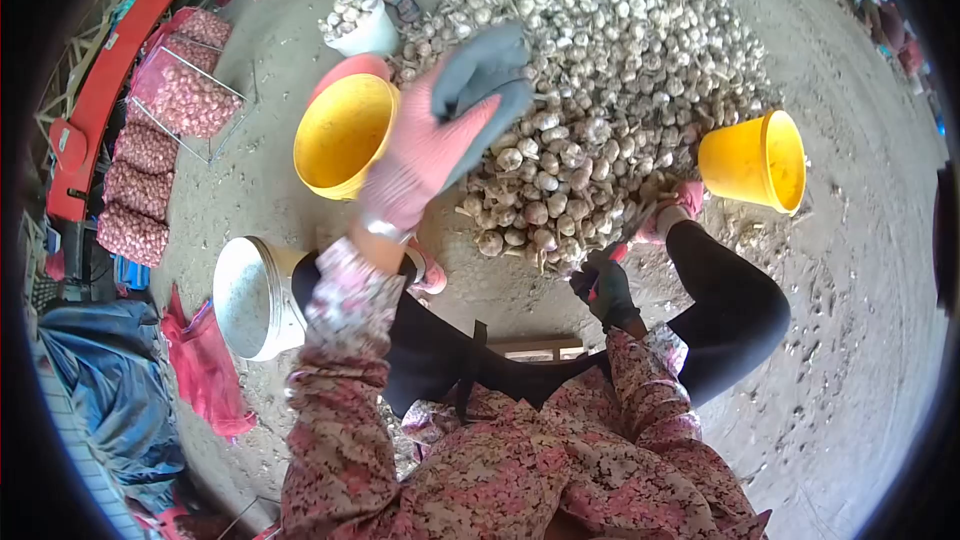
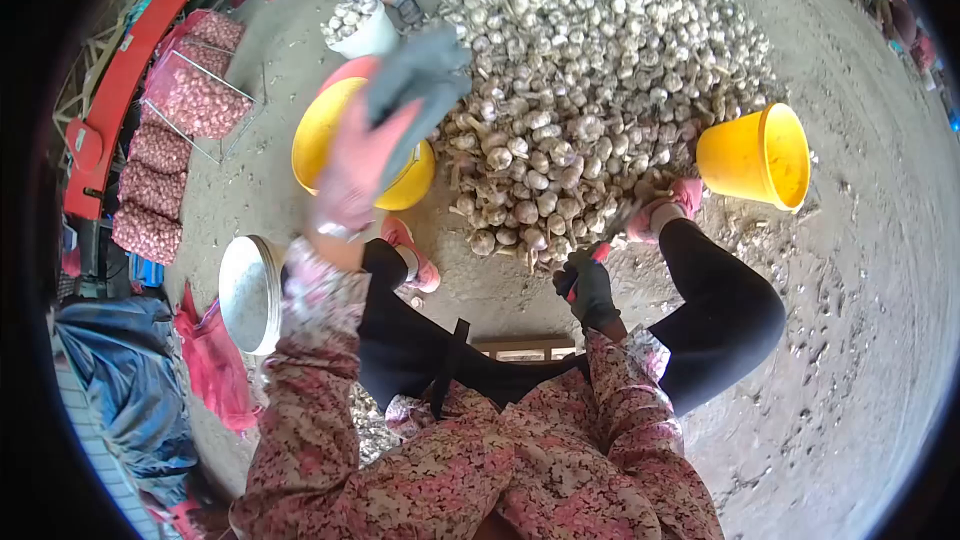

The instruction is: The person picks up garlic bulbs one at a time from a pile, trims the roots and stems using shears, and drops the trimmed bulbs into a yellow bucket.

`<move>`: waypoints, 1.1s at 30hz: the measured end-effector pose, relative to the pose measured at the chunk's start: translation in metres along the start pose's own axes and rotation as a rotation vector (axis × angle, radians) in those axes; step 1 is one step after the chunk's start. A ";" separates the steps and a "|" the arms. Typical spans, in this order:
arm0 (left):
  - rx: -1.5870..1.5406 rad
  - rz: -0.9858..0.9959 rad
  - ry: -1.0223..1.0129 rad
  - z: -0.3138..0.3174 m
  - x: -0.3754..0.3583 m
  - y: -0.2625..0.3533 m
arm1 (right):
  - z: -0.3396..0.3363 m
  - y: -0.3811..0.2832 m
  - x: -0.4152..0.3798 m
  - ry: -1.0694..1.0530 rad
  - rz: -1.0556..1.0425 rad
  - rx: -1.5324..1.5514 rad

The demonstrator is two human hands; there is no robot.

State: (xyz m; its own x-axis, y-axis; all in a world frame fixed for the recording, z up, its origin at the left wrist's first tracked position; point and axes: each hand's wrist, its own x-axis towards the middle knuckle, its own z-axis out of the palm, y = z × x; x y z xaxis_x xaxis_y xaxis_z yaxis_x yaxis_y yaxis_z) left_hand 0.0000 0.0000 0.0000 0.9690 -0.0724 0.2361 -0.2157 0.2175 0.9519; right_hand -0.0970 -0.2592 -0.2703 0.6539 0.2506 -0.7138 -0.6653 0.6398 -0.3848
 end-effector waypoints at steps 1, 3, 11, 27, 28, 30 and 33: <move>0.001 -0.022 -0.003 -0.001 -0.005 -0.001 | -0.001 0.009 -0.006 0.037 -0.096 -0.210; 0.067 -0.383 0.259 -0.041 0.008 -0.089 | -0.002 0.019 -0.006 0.094 -0.150 -0.410; 0.946 -1.004 0.360 -0.113 0.039 -0.394 | 0.014 -0.013 0.018 0.203 -0.423 -1.046; -0.303 -0.450 0.193 -0.013 -0.084 -0.227 | 0.050 -0.042 0.015 0.005 -0.883 -1.502; -0.012 -0.386 0.163 -0.011 -0.089 -0.225 | 0.050 -0.042 0.010 0.014 -0.881 -1.607; 0.246 -0.437 0.161 -0.008 -0.095 -0.216 | 0.046 -0.036 -0.005 0.014 -0.859 -1.622; 0.398 -0.381 0.213 0.004 -0.106 -0.196 | 0.043 -0.022 -0.022 0.024 -0.780 -1.642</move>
State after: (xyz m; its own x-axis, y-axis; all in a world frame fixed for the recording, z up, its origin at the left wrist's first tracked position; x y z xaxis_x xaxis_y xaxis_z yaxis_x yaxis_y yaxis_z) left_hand -0.0613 -0.0387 -0.2110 0.9811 0.1319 -0.1418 0.1633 -0.1702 0.9718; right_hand -0.0819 -0.2477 -0.2210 0.9597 0.2588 -0.1096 0.1072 -0.6974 -0.7086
